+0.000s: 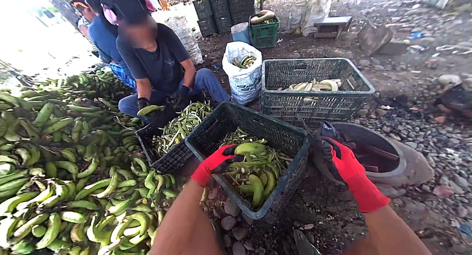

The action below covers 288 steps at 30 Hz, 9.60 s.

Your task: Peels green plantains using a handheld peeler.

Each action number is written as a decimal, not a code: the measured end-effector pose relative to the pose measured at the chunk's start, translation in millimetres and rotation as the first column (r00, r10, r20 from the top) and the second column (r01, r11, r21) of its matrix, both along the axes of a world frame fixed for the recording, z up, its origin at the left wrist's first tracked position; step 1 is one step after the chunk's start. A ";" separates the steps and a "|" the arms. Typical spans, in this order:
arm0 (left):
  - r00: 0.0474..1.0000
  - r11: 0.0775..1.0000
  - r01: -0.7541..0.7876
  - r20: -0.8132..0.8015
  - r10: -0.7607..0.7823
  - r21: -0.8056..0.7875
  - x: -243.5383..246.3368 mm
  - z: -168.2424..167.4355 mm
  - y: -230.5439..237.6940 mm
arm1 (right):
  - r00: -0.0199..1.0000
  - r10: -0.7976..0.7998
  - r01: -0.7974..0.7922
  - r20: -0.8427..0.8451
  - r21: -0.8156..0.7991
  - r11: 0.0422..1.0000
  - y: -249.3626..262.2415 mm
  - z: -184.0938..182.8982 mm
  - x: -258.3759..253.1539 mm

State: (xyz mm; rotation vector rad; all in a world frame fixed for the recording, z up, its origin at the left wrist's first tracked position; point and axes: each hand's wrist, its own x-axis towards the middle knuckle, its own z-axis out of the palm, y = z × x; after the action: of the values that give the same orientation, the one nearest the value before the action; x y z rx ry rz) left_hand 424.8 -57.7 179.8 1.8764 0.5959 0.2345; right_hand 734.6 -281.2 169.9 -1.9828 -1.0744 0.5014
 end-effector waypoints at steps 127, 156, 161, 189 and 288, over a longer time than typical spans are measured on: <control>0.554 0.726 -0.650 0.514 0.655 -0.225 -17.1 -36.2 23.8 | 0.785 0.601 -0.535 0.152 -0.325 0.780 136.9 -7.0 -145.3; 0.174 0.336 -0.893 0.458 0.872 -0.300 2.0 -33.7 18.9 | 0.877 0.458 -0.336 0.147 -0.495 0.802 121.7 11.1 -179.6; 0.703 0.817 -0.521 0.418 0.576 -0.248 -14.7 -49.8 16.9 | 0.886 0.399 -0.277 0.238 -0.420 0.865 138.1 -0.5 -156.8; 0.195 0.189 -0.927 -0.016 0.981 0.323 -5.0 -41.1 30.6 | 0.919 0.373 -0.294 0.127 -0.412 0.863 144.7 -5.6 -172.7; 0.523 0.659 -0.531 0.407 0.749 -0.533 3.7 -41.6 7.9 | 0.828 0.513 -0.410 0.226 -0.380 0.829 141.5 -5.2 -154.5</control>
State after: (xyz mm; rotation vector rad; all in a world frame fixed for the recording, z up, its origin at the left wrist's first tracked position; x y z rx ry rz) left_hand 428.6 -49.8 138.2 1.0384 0.8109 1.1238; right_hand 580.1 -139.8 164.8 -2.1187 -1.8127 0.6567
